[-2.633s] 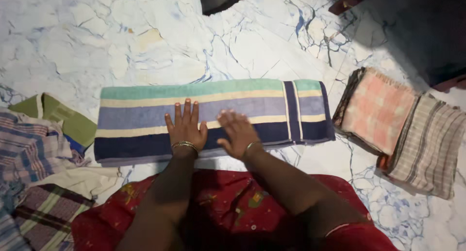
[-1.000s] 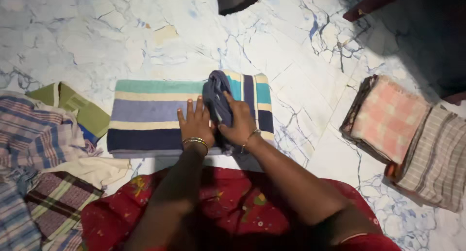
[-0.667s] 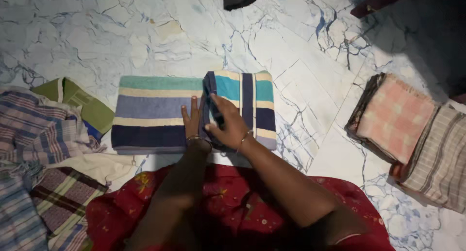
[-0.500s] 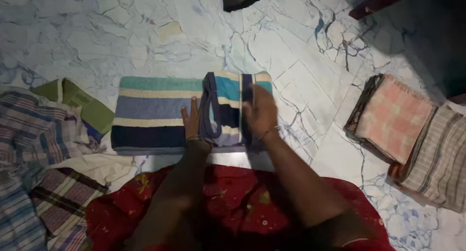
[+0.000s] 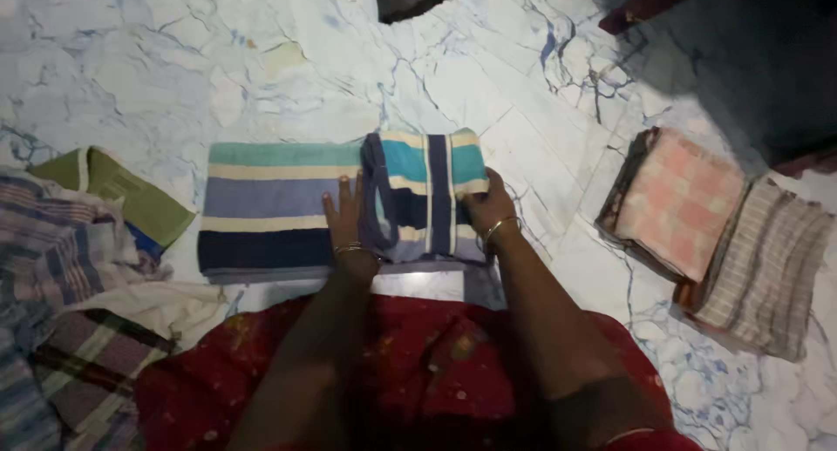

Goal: The person folds a striped towel on the floor, smoothing and aligning edges, then stacks it with other folded towels. The person then picks up a plaid cloth and begins to unfold it.

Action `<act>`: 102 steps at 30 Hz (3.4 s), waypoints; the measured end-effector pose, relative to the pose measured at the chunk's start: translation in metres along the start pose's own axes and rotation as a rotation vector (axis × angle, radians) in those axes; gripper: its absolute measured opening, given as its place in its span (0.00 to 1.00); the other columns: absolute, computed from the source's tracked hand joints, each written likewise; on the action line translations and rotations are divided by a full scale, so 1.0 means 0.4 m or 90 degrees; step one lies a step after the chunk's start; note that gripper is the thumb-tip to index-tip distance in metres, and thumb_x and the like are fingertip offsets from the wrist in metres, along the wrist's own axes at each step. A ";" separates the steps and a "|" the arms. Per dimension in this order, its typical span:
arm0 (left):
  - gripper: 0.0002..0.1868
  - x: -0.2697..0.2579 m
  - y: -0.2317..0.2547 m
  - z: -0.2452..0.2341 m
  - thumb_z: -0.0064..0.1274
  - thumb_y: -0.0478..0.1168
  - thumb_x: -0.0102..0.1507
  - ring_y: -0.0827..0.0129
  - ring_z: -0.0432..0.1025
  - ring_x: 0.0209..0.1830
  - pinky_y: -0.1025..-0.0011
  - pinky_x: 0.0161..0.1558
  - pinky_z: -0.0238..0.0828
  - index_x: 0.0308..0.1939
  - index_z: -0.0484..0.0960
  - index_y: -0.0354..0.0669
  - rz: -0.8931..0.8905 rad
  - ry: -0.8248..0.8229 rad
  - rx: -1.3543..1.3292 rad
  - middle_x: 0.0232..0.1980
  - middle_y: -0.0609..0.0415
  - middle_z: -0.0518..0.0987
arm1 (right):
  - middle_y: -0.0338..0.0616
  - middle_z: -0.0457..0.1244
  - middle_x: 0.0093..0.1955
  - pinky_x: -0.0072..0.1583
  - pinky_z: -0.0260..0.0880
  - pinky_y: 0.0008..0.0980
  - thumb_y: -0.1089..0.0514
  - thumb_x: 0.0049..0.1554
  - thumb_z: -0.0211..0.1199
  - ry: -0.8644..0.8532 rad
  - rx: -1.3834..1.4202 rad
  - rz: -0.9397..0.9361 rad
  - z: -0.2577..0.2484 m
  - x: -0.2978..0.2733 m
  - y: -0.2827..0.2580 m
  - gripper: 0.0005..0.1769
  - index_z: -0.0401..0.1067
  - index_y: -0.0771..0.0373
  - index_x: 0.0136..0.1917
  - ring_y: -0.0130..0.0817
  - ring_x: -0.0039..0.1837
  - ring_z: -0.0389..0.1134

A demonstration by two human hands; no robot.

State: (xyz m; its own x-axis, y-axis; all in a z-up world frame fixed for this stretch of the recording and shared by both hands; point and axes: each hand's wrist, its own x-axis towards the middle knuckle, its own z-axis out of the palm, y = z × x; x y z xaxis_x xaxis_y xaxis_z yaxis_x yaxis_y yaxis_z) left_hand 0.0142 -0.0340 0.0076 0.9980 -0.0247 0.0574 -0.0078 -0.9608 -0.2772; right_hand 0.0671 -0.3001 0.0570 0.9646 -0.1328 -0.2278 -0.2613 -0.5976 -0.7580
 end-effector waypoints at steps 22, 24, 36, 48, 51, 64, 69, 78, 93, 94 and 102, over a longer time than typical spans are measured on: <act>0.36 0.070 0.417 -0.090 0.59 0.58 0.62 0.46 0.73 0.66 0.57 0.68 0.67 0.66 0.73 0.38 -0.153 -0.204 -0.867 0.63 0.38 0.79 | 0.54 0.68 0.64 0.59 0.71 0.43 0.57 0.56 0.59 -0.216 -0.038 -0.084 -0.158 -0.070 0.136 0.29 0.64 0.58 0.71 0.49 0.63 0.71; 0.50 0.092 0.424 -0.141 0.69 0.53 0.56 0.39 0.63 0.69 0.55 0.66 0.62 0.72 0.58 0.34 -0.126 -0.008 -0.857 0.70 0.31 0.67 | 0.58 0.66 0.64 0.62 0.70 0.41 0.60 0.57 0.58 -0.231 -0.119 -0.125 -0.118 -0.044 0.140 0.31 0.59 0.61 0.73 0.50 0.64 0.70; 0.63 0.089 0.133 -0.440 0.59 0.27 0.50 0.55 0.75 0.62 0.68 0.54 0.79 0.81 0.44 0.76 -0.085 -0.172 -0.971 0.72 0.40 0.72 | 0.47 0.72 0.57 0.62 0.71 0.33 0.59 0.63 0.57 0.029 0.003 -0.154 -0.271 -0.065 -0.099 0.25 0.64 0.57 0.73 0.36 0.59 0.74; 0.56 -0.153 -0.201 -0.135 0.52 0.25 0.50 0.47 0.73 0.62 0.60 0.56 0.73 0.81 0.47 0.50 -0.464 -0.129 -1.028 0.68 0.33 0.73 | 0.54 0.70 0.61 0.63 0.71 0.38 0.60 0.60 0.56 -0.027 -0.034 -0.183 -0.188 -0.029 -0.014 0.24 0.69 0.60 0.70 0.45 0.62 0.72; 0.51 -0.140 -0.204 -0.139 0.58 0.30 0.54 0.42 0.66 0.69 0.57 0.66 0.65 0.79 0.51 0.44 -0.392 -0.163 -0.725 0.70 0.32 0.69 | 0.60 0.67 0.63 0.64 0.69 0.44 0.60 0.57 0.62 -0.012 -0.109 -0.260 -0.154 -0.023 0.004 0.23 0.70 0.62 0.67 0.53 0.63 0.70; 0.37 -0.112 -0.015 -0.269 0.38 0.61 0.68 0.54 0.34 0.84 0.38 0.76 0.24 0.80 0.49 0.62 0.016 -0.184 -0.311 0.84 0.56 0.42 | 0.54 0.44 0.84 0.79 0.41 0.48 0.45 0.63 0.46 -0.210 -0.385 -0.457 0.057 -0.237 -0.158 0.36 0.50 0.58 0.81 0.51 0.85 0.40; 0.37 -0.100 -0.080 -0.229 0.37 0.65 0.67 0.57 0.34 0.83 0.29 0.72 0.27 0.80 0.48 0.68 -0.060 -0.173 -0.249 0.84 0.62 0.42 | 0.44 0.34 0.86 0.79 0.33 0.48 0.38 0.65 0.35 -0.145 -0.598 -0.354 0.047 -0.187 -0.141 0.38 0.38 0.53 0.84 0.43 0.85 0.32; 0.44 -0.106 -0.133 -0.202 0.43 0.67 0.64 0.42 0.42 0.81 0.30 0.71 0.38 0.81 0.50 0.66 -0.179 -0.116 -0.348 0.85 0.61 0.45 | 0.42 0.35 0.88 0.78 0.38 0.53 0.41 0.67 0.36 -0.041 -0.528 -0.175 -0.020 -0.106 -0.080 0.38 0.38 0.55 0.85 0.52 0.85 0.32; 0.38 -0.110 -0.107 -0.164 0.45 0.58 0.64 0.39 0.41 0.82 0.27 0.70 0.32 0.77 0.61 0.54 -0.059 0.016 -0.224 0.83 0.54 0.51 | 0.47 0.38 0.86 0.79 0.32 0.54 0.42 0.65 0.47 -0.260 -0.400 -0.449 0.107 -0.258 -0.255 0.39 0.43 0.52 0.83 0.48 0.85 0.34; 0.37 -0.113 -0.109 -0.166 0.46 0.58 0.64 0.36 0.42 0.81 0.27 0.71 0.34 0.77 0.63 0.54 -0.071 0.031 -0.257 0.83 0.54 0.52 | 0.46 0.37 0.86 0.79 0.33 0.54 0.42 0.65 0.46 -0.251 -0.469 -0.434 0.112 -0.252 -0.246 0.38 0.42 0.52 0.84 0.48 0.85 0.33; 0.36 -0.116 -0.117 -0.183 0.50 0.56 0.63 0.33 0.47 0.78 0.29 0.69 0.46 0.75 0.66 0.55 -0.076 0.064 -0.310 0.82 0.52 0.55 | 0.44 0.32 0.86 0.76 0.37 0.58 0.42 0.67 0.42 -0.054 -0.613 -0.139 -0.002 -0.099 -0.103 0.37 0.36 0.51 0.84 0.49 0.84 0.32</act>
State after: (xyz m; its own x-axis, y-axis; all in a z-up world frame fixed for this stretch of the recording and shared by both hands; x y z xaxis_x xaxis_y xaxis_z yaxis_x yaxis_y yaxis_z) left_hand -0.0362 -0.0081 0.0882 0.9831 0.0898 0.1597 0.0543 -0.9753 0.2140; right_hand 0.0396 -0.2708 0.0978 0.9726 0.0908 -0.2139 0.0978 -0.9949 0.0226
